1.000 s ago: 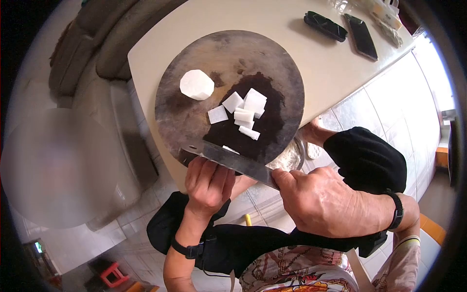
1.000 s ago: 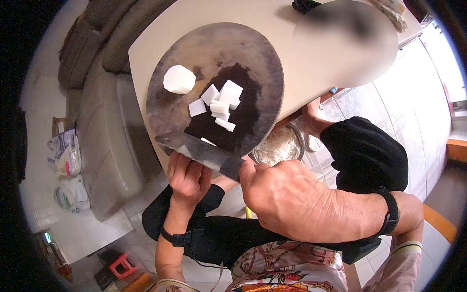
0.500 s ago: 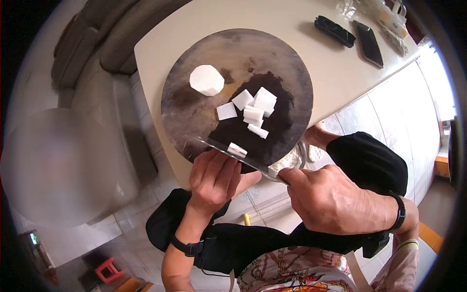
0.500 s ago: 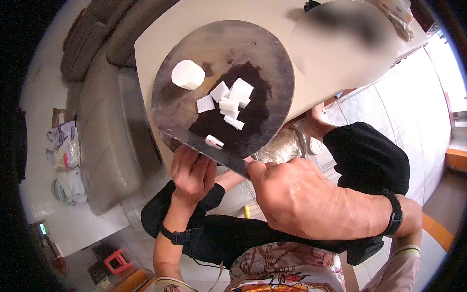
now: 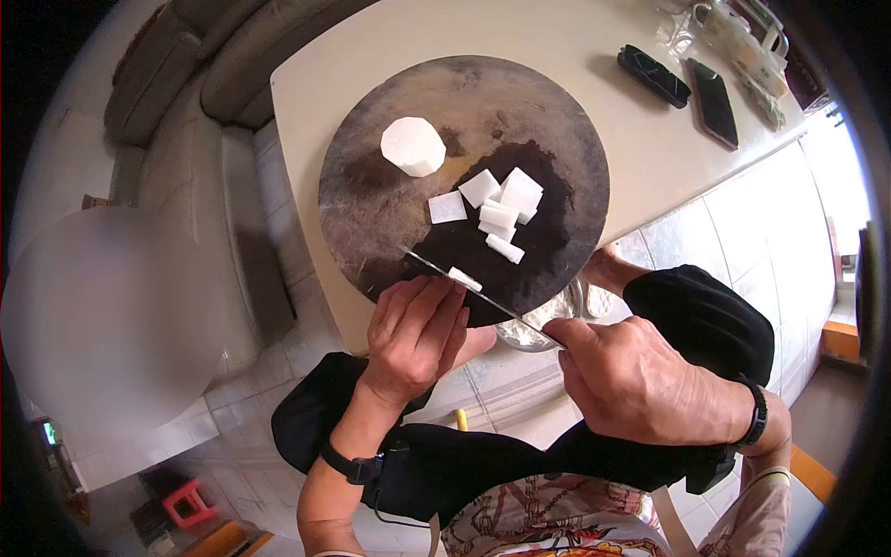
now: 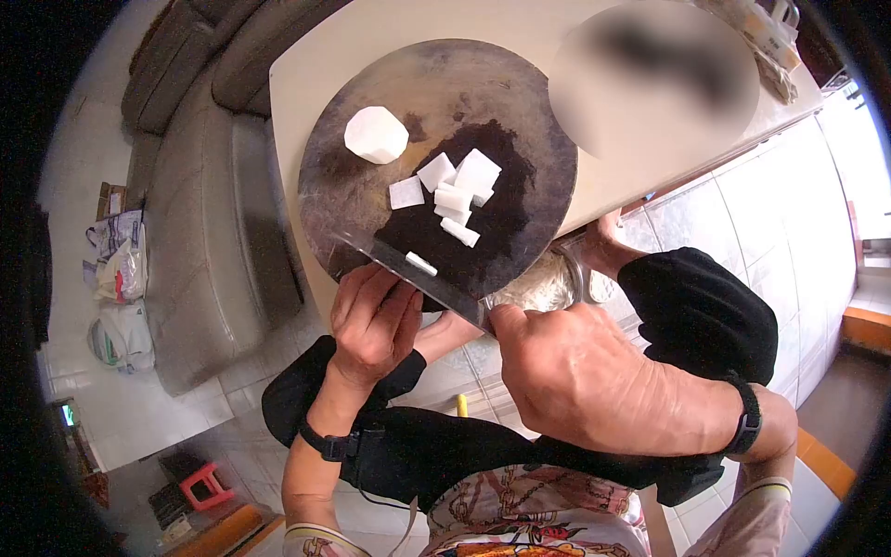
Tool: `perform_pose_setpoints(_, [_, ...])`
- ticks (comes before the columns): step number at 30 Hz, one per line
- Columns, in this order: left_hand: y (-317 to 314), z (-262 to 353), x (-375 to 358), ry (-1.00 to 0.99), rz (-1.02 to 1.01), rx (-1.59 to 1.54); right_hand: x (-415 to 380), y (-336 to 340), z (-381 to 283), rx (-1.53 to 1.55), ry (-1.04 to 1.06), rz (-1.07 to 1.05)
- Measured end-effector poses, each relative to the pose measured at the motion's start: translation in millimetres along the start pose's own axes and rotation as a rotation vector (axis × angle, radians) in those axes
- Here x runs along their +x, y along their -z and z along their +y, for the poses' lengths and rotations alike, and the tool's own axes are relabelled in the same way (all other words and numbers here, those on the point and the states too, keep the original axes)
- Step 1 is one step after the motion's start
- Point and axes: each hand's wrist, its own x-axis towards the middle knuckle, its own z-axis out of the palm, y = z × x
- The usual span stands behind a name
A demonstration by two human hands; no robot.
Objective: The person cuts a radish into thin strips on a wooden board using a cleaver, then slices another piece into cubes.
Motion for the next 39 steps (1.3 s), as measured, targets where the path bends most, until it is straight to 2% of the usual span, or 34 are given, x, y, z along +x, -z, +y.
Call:
perform_pose_setpoints(14, [4, 7, 7, 0.063, 0.002, -0.045, 13, -4, -6, -0.1, -0.001, -0.031])
perform_pose_setpoints(16, [2, 5, 2, 0.063, 0.002, -0.072, 19, -7, -8, -0.096, 0.025, 0.056])
perform_pose_setpoints(20, [3, 4, -1, 0.061, -0.002, -0.085, 35, -10, -11, -0.132, 0.054, 0.087])
perform_pose_setpoints(22, [2, 4, -2, 0.072, -0.017, -0.084, 39, -14, -6, -0.129, 0.169, 0.193])
perform_pose_setpoints(25, [1, 3, -3, 0.077, -0.012, -0.087, 37, -16, -3, -0.192, 0.179, 0.229])
perform_pose_setpoints(28, [4, 6, 3, 0.073, -0.015, -0.059, 24, -2, 3, -0.13, 0.15, 0.143])
perform_pose_setpoints(29, [4, 5, 4, 0.075, -0.011, -0.057, 22, -1, 6, -0.107, 0.076, 0.111])
perform_pose_setpoints(32, [2, 4, 4, 0.051, -0.007, -0.055, 14, 1, 10, -0.165, 0.054, 0.167])
perform_pose_setpoints(37, [3, 3, 3, 0.042, -0.001, -0.039, 14, 3, 4, -0.166, 0.104, 0.141])
perform_pose_setpoints(39, [3, 2, 2, 0.043, -0.008, -0.04, 13, 6, -1, -0.18, 0.081, 0.045])
